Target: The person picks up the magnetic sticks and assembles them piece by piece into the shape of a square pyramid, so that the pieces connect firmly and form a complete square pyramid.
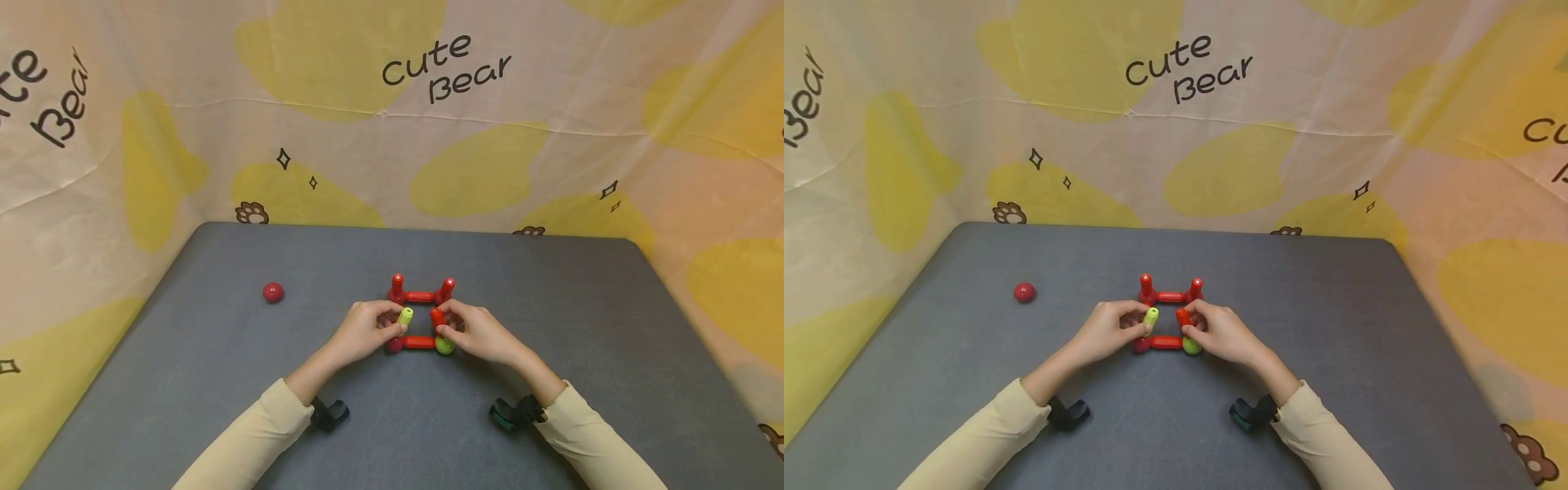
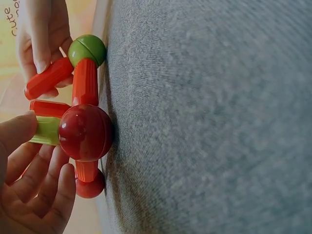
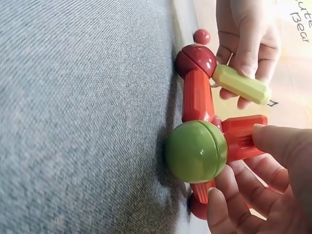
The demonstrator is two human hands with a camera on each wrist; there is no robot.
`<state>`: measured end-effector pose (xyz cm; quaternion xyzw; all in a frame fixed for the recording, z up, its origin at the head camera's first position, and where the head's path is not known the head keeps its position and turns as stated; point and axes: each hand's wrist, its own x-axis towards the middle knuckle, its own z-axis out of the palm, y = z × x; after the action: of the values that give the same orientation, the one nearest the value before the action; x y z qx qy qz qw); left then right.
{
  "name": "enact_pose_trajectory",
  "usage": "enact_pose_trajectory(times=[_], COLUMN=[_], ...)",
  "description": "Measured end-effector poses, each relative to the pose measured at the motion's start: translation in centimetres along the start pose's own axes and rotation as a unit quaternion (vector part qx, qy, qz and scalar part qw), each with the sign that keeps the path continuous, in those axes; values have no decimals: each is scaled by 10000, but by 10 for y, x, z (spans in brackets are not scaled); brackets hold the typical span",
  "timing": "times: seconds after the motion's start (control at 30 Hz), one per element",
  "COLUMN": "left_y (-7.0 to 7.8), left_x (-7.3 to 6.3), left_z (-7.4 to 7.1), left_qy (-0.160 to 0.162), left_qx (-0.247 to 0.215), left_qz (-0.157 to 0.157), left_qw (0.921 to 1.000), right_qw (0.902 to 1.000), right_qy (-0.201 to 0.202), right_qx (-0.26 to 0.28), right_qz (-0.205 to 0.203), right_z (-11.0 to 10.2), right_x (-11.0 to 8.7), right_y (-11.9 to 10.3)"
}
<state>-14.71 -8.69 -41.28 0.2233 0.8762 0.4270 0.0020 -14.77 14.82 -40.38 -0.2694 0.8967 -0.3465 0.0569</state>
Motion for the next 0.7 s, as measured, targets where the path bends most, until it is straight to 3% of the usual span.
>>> enact_pose_trajectory(times=[0.27, 0.7], left_y=[3, 5], left_x=[3, 8], left_z=[0, 0], left_qy=[-101, -281], left_qx=[114, 221], left_qz=[102, -7], left_qw=[9998, 9994], right_qw=[10000, 10000], right_qy=[36, 20], right_qx=[39, -39], right_qz=[46, 53], right_z=[4, 4], right_x=[4, 6], right_y=[0, -1])
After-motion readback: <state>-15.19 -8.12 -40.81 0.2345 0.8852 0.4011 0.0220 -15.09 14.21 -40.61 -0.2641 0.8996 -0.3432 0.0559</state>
